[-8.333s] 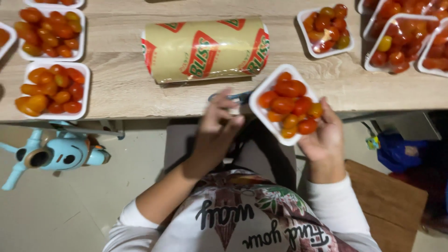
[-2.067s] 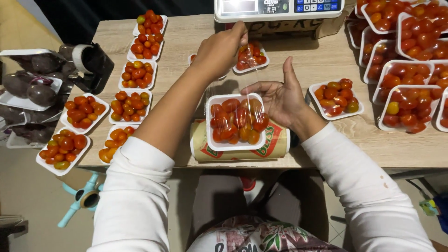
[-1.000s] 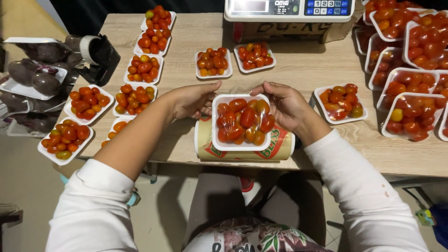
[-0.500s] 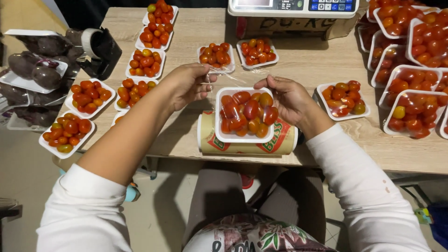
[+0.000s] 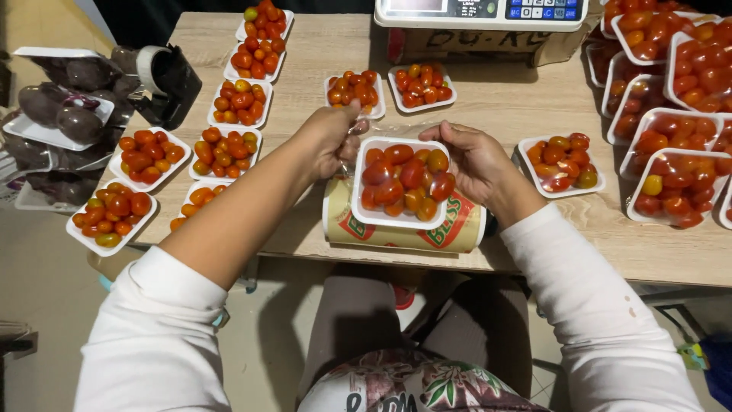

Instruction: The person wraps individual trays of cherry tomatoes in plastic film using a cutter to trim the film.

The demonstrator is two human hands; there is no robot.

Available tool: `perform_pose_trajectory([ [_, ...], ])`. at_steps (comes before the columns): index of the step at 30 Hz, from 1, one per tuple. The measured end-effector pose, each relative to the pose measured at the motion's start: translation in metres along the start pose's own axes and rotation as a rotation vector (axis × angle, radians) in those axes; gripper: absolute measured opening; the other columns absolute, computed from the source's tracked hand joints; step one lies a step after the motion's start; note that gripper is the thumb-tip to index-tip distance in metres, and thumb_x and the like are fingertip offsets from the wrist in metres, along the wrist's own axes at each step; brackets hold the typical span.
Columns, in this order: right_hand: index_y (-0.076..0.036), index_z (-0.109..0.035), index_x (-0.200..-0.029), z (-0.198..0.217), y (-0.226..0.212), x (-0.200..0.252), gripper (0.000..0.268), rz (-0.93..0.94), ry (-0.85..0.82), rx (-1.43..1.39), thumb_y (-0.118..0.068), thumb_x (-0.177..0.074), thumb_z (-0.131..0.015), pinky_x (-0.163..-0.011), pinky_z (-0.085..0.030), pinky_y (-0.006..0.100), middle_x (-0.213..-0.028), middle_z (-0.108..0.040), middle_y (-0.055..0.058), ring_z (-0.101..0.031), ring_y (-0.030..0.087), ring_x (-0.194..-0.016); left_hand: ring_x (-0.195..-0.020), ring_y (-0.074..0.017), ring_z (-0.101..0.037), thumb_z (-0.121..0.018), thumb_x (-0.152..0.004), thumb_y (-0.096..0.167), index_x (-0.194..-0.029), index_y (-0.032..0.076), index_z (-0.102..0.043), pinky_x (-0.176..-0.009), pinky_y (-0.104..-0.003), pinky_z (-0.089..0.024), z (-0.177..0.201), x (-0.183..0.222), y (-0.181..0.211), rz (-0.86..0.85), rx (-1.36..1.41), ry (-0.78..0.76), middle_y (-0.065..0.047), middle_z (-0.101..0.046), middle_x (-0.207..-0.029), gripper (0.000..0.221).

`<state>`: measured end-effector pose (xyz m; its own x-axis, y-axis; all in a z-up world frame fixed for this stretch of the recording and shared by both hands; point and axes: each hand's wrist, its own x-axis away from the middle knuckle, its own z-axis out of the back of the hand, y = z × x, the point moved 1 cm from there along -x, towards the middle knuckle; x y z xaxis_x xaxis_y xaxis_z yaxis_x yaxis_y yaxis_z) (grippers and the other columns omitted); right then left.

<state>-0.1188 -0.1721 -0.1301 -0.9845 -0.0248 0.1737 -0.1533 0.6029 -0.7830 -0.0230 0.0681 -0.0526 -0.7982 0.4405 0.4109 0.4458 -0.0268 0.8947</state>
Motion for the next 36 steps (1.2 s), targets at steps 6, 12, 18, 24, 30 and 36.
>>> perform_pose_trajectory([
  [6, 0.006, -0.069, -0.110, -0.016, -0.008, 0.008, 0.030, -0.043, 0.037, -0.055, -0.021, -0.102, -0.061, -0.080, -0.065, 0.046, -0.099, -0.070, 0.018, -0.073, 0.032, -0.086, -0.084, -0.0123, -0.055, -0.073, -0.090, 0.020, -0.131, 0.013, -0.049, -0.062, -0.022, -0.044, -0.014, 0.000, 0.009, -0.179, -0.194, 0.082, -0.005, -0.061, -0.111, 0.048],
  [12, 0.005, -0.071, -0.104, -0.022, -0.013, 0.010, 0.026, -0.045, 0.059, -0.090, -0.019, -0.102, -0.062, -0.042, -0.052, 0.023, -0.079, -0.064, 0.011, -0.058, 0.016, -0.047, -0.074, -0.0157, -0.058, -0.053, -0.101, 0.017, -0.119, 0.025, -0.043, -0.071, -0.034, -0.045, -0.025, -0.012, -0.001, -0.413, -0.619, 0.244, 0.001, -0.064, -0.096, 0.022],
  [18, 0.005, -0.072, -0.106, -0.017, -0.005, 0.004, 0.030, 0.055, 0.101, 0.009, -0.023, -0.101, -0.063, -0.082, -0.067, 0.046, -0.087, -0.071, 0.013, -0.076, 0.026, -0.084, -0.116, -0.0279, -0.066, -0.058, -0.102, 0.028, -0.118, 0.029, -0.041, -0.106, -0.044, -0.044, -0.025, -0.032, -0.015, -0.490, -0.775, 0.183, -0.004, -0.063, -0.127, 0.023],
  [24, 0.004, -0.073, -0.098, 0.007, 0.005, -0.015, 0.026, 0.066, 0.243, 0.050, -0.019, -0.099, -0.061, -0.069, -0.068, 0.039, -0.072, -0.067, 0.010, -0.075, 0.023, -0.068, -0.091, -0.0167, -0.064, -0.065, -0.097, 0.019, -0.119, 0.023, -0.045, -0.082, -0.030, -0.050, -0.002, -0.083, -0.047, -0.526, -0.453, 0.261, -0.004, -0.061, -0.109, 0.030],
  [30, -0.002, -0.064, -0.113, -0.007, -0.002, -0.003, 0.021, 0.035, 0.329, 0.183, -0.003, -0.092, -0.061, -0.056, -0.062, 0.027, -0.073, -0.062, 0.006, -0.069, 0.015, -0.059, -0.086, -0.0250, -0.073, -0.064, -0.092, 0.008, -0.141, 0.002, -0.037, -0.071, -0.039, -0.064, -0.004, -0.061, -0.040, -0.142, -0.213, 0.179, -0.016, -0.063, -0.107, 0.056],
  [36, -0.013, -0.058, -0.117, -0.011, -0.010, 0.002, 0.030, -0.007, 0.239, 0.404, 0.000, -0.090, -0.057, -0.051, -0.055, 0.019, -0.079, -0.063, 0.003, -0.062, 0.010, -0.062, -0.070, -0.0330, -0.077, -0.072, -0.084, 0.003, -0.141, 0.005, -0.038, -0.059, -0.051, -0.065, 0.015, -0.101, -0.060, -0.033, -0.208, 0.118, -0.016, -0.068, -0.091, 0.066],
])
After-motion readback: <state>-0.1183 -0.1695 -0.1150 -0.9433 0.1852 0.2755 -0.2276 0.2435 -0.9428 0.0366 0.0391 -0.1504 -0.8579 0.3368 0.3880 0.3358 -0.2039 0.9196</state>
